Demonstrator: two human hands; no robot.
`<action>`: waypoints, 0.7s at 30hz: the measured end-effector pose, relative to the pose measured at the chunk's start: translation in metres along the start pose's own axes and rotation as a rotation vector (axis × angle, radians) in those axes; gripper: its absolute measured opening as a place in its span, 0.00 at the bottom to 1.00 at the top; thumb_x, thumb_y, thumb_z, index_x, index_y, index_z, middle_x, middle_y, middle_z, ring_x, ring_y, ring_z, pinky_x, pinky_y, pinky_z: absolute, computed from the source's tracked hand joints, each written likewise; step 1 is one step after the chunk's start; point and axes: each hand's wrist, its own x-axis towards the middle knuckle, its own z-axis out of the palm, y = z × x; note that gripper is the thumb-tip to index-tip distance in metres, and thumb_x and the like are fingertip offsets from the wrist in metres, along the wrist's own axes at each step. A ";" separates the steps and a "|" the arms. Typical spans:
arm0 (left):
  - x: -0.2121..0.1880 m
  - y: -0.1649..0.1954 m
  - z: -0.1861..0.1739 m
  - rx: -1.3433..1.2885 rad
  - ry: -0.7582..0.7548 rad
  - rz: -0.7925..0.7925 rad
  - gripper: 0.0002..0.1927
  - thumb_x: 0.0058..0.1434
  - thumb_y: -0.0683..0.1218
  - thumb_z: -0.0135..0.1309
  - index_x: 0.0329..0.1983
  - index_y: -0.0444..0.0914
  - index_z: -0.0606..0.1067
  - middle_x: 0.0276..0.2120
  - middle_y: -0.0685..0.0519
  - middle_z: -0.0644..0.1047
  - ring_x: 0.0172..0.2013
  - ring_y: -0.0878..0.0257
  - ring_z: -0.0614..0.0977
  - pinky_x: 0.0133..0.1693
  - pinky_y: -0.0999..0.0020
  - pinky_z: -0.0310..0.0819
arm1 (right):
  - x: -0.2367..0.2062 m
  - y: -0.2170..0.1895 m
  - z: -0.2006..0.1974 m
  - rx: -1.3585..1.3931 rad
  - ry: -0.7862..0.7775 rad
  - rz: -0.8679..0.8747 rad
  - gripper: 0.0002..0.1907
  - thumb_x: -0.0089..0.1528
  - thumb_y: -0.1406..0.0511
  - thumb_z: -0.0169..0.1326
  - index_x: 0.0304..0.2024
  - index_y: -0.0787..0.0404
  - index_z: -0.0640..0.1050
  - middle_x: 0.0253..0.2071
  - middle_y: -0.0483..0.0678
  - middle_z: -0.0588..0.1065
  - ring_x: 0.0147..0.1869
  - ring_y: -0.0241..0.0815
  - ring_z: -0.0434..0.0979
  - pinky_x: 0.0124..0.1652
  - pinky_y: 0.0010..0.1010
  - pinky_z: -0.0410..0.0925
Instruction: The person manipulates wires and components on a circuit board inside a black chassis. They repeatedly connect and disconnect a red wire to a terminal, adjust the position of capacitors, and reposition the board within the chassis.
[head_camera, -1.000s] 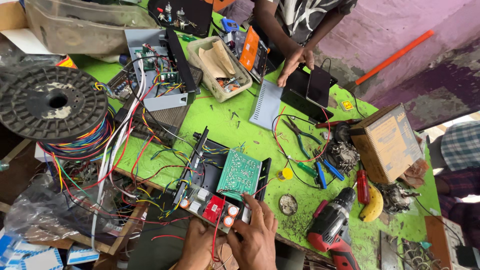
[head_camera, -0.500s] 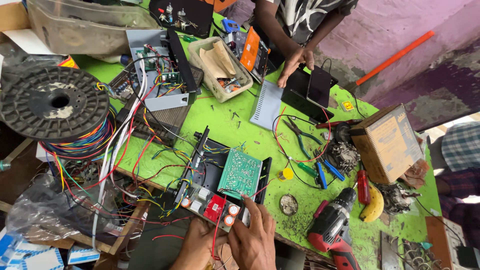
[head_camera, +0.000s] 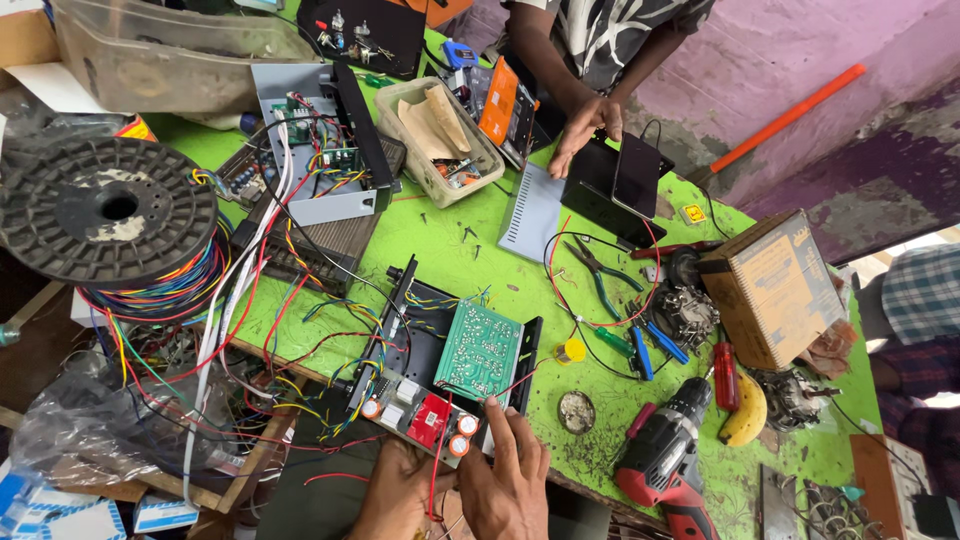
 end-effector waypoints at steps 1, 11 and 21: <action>0.000 0.000 0.001 -0.010 -0.010 0.008 0.15 0.63 0.36 0.51 0.53 0.32 0.71 0.48 0.47 0.80 0.45 0.57 0.85 0.40 0.53 0.87 | 0.000 0.001 0.000 0.007 0.028 -0.025 0.13 0.53 0.64 0.61 0.41 0.52 0.84 0.69 0.54 0.62 0.67 0.59 0.64 0.54 0.52 0.60; 0.005 -0.007 0.003 -0.094 -0.008 0.101 0.20 0.59 0.34 0.55 0.55 0.33 0.68 0.49 0.46 0.79 0.46 0.56 0.84 0.42 0.52 0.87 | 0.005 -0.002 -0.001 -0.030 -0.030 0.007 0.12 0.51 0.61 0.62 0.38 0.53 0.84 0.69 0.54 0.63 0.67 0.59 0.64 0.54 0.55 0.60; -0.013 0.006 0.005 0.009 -0.007 0.059 0.15 0.63 0.38 0.55 0.52 0.29 0.72 0.47 0.46 0.80 0.45 0.61 0.85 0.44 0.63 0.85 | 0.007 0.022 -0.033 0.130 -0.054 -0.304 0.14 0.56 0.66 0.58 0.44 0.59 0.82 0.68 0.61 0.64 0.68 0.62 0.68 0.55 0.49 0.66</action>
